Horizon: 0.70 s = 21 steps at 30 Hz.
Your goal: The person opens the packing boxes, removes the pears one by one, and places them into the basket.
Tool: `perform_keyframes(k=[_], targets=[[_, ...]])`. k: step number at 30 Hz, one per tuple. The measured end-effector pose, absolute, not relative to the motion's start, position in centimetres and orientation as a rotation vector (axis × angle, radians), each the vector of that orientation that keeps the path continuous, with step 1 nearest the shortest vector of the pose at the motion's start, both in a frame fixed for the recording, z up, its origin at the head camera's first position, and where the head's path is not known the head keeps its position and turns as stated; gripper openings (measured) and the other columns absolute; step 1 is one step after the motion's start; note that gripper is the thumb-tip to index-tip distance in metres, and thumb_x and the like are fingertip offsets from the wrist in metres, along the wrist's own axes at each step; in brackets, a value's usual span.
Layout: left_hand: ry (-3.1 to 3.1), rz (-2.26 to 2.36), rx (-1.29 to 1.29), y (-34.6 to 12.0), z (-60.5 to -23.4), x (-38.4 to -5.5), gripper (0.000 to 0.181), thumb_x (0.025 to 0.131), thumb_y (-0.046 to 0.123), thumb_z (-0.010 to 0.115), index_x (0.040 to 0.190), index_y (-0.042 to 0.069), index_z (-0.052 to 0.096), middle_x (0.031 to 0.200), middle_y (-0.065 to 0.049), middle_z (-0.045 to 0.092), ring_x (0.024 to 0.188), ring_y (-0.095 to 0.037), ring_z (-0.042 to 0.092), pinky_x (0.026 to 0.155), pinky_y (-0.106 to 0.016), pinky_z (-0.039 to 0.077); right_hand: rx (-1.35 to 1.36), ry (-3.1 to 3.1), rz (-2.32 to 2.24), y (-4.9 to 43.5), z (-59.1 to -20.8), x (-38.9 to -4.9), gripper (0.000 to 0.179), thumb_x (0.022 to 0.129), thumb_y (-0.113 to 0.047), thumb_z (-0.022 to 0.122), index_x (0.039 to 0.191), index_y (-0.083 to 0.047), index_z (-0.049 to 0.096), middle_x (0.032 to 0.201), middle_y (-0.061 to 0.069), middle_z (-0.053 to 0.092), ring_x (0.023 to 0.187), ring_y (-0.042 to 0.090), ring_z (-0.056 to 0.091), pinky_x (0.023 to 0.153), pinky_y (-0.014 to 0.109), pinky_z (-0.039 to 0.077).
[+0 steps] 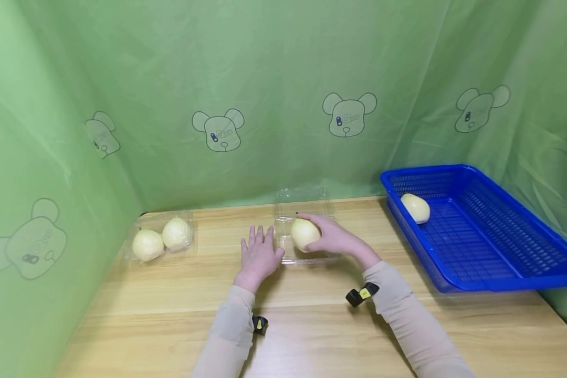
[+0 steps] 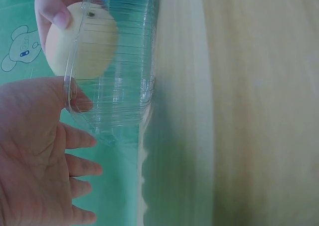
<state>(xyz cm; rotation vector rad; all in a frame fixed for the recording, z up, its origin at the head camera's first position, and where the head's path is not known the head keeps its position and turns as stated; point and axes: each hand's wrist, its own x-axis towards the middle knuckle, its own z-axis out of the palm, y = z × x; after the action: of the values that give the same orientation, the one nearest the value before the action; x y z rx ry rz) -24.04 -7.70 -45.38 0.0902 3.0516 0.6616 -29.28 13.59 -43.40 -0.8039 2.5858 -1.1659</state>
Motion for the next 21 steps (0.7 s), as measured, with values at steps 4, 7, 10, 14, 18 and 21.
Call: perform_keyframes(k=[4, 7, 10, 14, 18, 21], targets=[[3.050, 0.676, 0.089, -7.7, -45.4, -24.0, 0.068, 0.094, 0.039, 0.049, 0.153, 0.011, 0.030, 0.161, -0.020, 0.022, 0.152, -0.038, 0.008, 0.121, -0.063, 0.009, -0.801, 2.593, -1.171, 14.0, -42.8, -29.3, 0.090, 0.072, -0.017, 0.079, 0.151, -0.016, 0.036, 0.150, 0.019, 0.043, 0.122, 0.040, 0.055, 0.093, 0.055, 0.053], [3.047, 0.690, 0.084, -7.7, -45.4, -24.0, 0.068, 0.095, 0.039, 0.049, 0.154, 0.012, 0.030, 0.161, -0.020, 0.021, 0.152, -0.038, 0.007, 0.121, -0.062, 0.009, -0.813, 2.612, -1.157, 14.3, -42.5, -29.3, 0.090, 0.073, -0.017, 0.079, 0.151, -0.015, 0.035, 0.150, 0.019, 0.042, 0.124, 0.041, 0.054, 0.095, 0.057, 0.052], [3.042, 0.705, 0.081, -7.7, -45.4, -24.0, 0.068, 0.095, 0.039, 0.049, 0.153, 0.012, 0.030, 0.161, -0.020, 0.021, 0.152, -0.037, 0.006, 0.121, -0.062, 0.008, -0.830, 2.633, -1.159, 14.5, -42.1, -29.5, 0.090, 0.072, -0.017, 0.079, 0.151, -0.014, 0.036, 0.151, 0.020, 0.041, 0.125, 0.042, 0.052, 0.097, 0.058, 0.050], [3.037, 0.704, 0.079, -7.6, -45.5, -24.0, 0.067, 0.095, 0.039, 0.049, 0.154, 0.012, 0.029, 0.161, -0.020, 0.021, 0.152, -0.037, 0.005, 0.122, -0.062, 0.007, -0.839, 2.663, -1.158, 14.9, -41.9, -29.7, 0.090, 0.071, -0.017, 0.080, 0.150, -0.014, 0.036, 0.151, 0.019, 0.041, 0.127, 0.041, 0.051, 0.097, 0.058, 0.050], [3.035, 0.705, 0.084, -7.6, -45.6, -24.0, 0.068, 0.094, 0.040, 0.049, 0.153, 0.011, 0.030, 0.161, -0.021, 0.021, 0.152, -0.038, 0.006, 0.121, -0.063, 0.007, -0.828, 2.678, -1.158, 15.3, -41.5, -29.8, 0.091, 0.071, -0.018, 0.080, 0.151, -0.013, 0.036, 0.151, 0.019, 0.040, 0.128, 0.042, 0.050, 0.097, 0.059, 0.050], [3.031, 0.725, 0.085, -7.6, -45.6, -24.0, 0.069, 0.093, 0.039, 0.049, 0.153, 0.010, 0.030, 0.161, -0.021, 0.021, 0.152, -0.038, 0.006, 0.121, -0.063, 0.007, -0.820, 2.686, -1.153, 15.6, -41.2, -29.7, 0.091, 0.071, -0.018, 0.080, 0.150, -0.013, 0.036, 0.150, 0.019, 0.042, 0.127, 0.042, 0.051, 0.097, 0.059, 0.050]])
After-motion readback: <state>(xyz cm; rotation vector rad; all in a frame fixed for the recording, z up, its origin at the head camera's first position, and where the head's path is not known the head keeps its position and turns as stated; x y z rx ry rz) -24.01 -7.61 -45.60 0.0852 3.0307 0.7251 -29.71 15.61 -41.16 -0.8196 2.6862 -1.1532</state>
